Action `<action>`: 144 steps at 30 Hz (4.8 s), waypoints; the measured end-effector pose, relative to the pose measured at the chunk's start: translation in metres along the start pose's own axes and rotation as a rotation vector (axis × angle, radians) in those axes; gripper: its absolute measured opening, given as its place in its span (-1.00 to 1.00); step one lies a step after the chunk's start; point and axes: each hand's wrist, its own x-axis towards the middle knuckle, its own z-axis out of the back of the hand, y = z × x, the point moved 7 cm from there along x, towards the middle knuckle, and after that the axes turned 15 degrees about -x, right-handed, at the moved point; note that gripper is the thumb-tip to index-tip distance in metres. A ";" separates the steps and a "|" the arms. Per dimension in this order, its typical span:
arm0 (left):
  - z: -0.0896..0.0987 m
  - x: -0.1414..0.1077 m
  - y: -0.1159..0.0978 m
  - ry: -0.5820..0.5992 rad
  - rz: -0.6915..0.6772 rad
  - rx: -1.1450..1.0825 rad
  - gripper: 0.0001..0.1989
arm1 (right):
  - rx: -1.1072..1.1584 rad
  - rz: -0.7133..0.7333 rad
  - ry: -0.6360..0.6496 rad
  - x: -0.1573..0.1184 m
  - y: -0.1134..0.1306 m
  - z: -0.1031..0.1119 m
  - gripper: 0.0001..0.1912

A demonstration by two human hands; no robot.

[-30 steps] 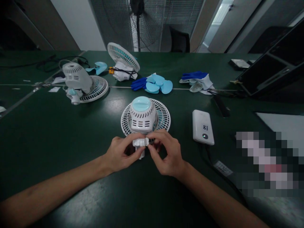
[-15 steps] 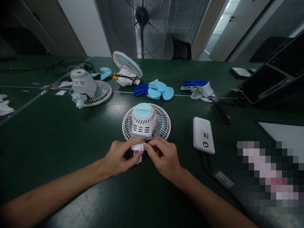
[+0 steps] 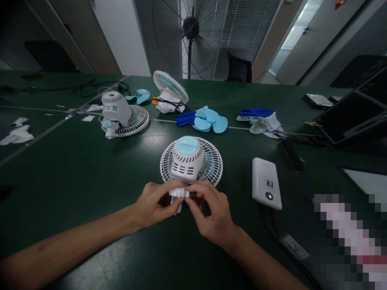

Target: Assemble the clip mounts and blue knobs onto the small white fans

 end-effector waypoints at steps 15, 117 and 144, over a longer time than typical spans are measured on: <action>0.001 0.003 -0.003 0.018 -0.016 0.055 -0.73 | -0.042 -0.048 -0.037 0.004 0.000 0.002 -0.85; 0.004 0.001 -0.004 0.006 -0.050 0.009 -0.66 | -0.219 0.081 -0.077 0.002 0.007 0.000 -0.89; 0.040 -0.020 -0.014 0.079 0.166 0.237 -0.73 | -0.122 -0.012 -0.056 0.000 0.003 0.004 -0.76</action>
